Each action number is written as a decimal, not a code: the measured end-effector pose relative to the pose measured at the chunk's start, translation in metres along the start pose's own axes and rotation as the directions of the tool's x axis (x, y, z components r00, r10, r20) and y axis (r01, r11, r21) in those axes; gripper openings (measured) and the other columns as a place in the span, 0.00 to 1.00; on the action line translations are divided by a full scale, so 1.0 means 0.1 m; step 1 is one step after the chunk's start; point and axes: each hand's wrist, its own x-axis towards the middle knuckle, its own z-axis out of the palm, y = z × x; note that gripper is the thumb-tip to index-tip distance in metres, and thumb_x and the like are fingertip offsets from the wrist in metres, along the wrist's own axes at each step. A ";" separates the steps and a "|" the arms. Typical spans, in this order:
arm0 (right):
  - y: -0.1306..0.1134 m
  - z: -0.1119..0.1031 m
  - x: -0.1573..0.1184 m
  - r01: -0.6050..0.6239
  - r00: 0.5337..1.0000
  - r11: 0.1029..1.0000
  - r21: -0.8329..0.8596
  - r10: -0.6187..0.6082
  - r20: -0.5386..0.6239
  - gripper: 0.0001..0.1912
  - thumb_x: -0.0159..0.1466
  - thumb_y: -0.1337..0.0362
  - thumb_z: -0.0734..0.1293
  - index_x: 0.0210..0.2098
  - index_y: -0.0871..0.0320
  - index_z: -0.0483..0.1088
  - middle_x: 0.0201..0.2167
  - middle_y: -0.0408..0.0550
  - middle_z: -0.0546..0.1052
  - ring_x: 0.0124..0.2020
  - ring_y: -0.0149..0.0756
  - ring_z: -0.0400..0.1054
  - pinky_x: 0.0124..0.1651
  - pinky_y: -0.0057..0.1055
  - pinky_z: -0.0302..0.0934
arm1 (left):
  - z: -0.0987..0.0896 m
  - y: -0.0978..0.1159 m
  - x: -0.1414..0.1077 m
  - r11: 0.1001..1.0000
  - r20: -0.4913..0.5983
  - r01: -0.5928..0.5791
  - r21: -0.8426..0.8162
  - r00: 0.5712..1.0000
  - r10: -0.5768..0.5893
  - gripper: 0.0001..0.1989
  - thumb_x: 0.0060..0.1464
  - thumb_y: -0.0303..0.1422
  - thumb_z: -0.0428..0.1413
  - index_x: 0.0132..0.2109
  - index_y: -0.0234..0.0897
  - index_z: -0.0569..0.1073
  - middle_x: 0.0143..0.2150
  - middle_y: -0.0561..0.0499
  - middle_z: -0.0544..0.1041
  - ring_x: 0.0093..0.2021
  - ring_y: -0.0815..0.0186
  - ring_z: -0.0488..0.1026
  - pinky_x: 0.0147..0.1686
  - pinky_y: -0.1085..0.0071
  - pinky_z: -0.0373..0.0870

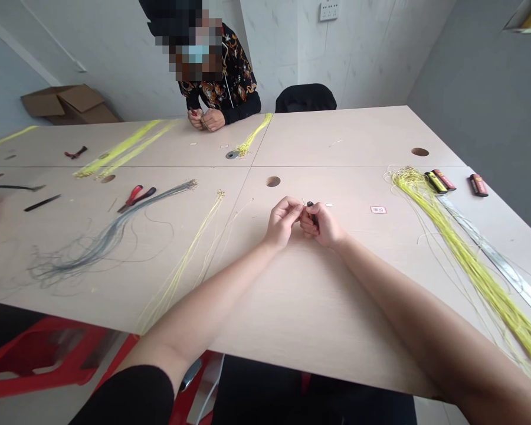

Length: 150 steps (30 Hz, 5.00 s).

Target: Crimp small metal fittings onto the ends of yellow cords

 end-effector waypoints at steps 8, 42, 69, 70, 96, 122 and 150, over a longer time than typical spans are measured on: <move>-0.02 0.02 -0.01 -0.002 1.000 1.000 -0.015 0.001 -0.023 0.15 0.50 0.58 0.56 0.12 0.55 0.48 0.07 0.37 0.48 0.11 0.23 0.37 0.16 0.24 0.35 | -0.01 0.00 0.00 1.000 0.019 -0.016 -0.011 1.000 0.016 0.12 0.50 0.39 0.60 0.28 0.36 0.68 0.22 0.57 0.67 0.24 0.75 0.63 0.27 0.77 0.62; -0.03 0.03 -0.02 0.019 1.000 0.998 -0.066 -0.020 -0.015 0.15 0.51 0.57 0.56 0.14 0.54 0.47 0.08 0.37 0.47 0.12 0.23 0.36 0.16 0.25 0.35 | -0.03 0.00 0.00 0.999 0.005 0.022 0.028 1.000 -0.022 0.13 0.49 0.40 0.61 0.28 0.36 0.68 0.23 0.56 0.68 0.25 0.74 0.66 0.28 0.76 0.63; -0.04 -0.05 -0.05 0.376 0.857 0.921 -0.108 -0.389 -0.337 0.11 0.50 0.60 0.71 0.26 0.58 0.66 0.15 0.34 0.53 0.16 0.21 0.43 0.19 0.25 0.42 | 0.01 0.03 0.02 0.994 -0.067 0.106 -0.040 0.992 -0.108 0.09 0.46 0.34 0.60 0.26 0.34 0.69 0.23 0.56 0.66 0.21 0.78 0.55 0.21 0.77 0.52; -0.04 -0.06 -0.05 0.372 0.860 0.921 -0.112 -0.388 -0.332 0.11 0.50 0.60 0.71 0.26 0.58 0.68 0.15 0.35 0.55 0.16 0.21 0.44 0.19 0.25 0.42 | 0.01 0.03 0.02 0.994 -0.066 0.107 -0.036 0.992 -0.110 0.09 0.46 0.34 0.60 0.26 0.34 0.69 0.23 0.56 0.65 0.21 0.78 0.55 0.21 0.77 0.52; -0.01 -0.07 -0.02 0.337 0.870 0.931 -0.141 -0.366 -0.330 0.08 0.51 0.61 0.68 0.24 0.59 0.68 0.13 0.34 0.55 0.15 0.21 0.45 0.19 0.25 0.43 | -0.01 0.01 0.03 0.994 -0.020 0.111 -0.018 0.994 -0.111 0.09 0.47 0.34 0.59 0.26 0.34 0.70 0.22 0.56 0.65 0.21 0.77 0.54 0.22 0.76 0.51; 0.00 -0.10 -0.03 0.276 0.953 0.958 -0.081 -0.283 -0.103 0.09 0.51 0.64 0.64 0.19 0.57 0.58 0.12 0.35 0.53 0.15 0.22 0.45 0.19 0.25 0.43 | -0.02 -0.01 0.04 1.000 -0.027 0.012 0.021 1.000 -0.011 0.14 0.47 0.41 0.62 0.28 0.36 0.69 0.26 0.55 0.66 0.26 0.75 0.61 0.24 0.77 0.56; -0.13 -0.23 -0.06 0.255 0.955 0.962 0.099 -0.235 -0.180 0.05 0.46 0.69 0.62 0.22 0.57 0.59 0.11 0.34 0.52 0.15 0.23 0.44 0.19 0.23 0.40 | 0.02 0.16 -0.13 0.524 0.715 -0.692 0.496 0.668 0.205 0.05 0.52 0.32 0.57 0.32 0.48 0.77 0.25 0.54 0.73 0.21 0.72 0.60 0.25 0.70 0.62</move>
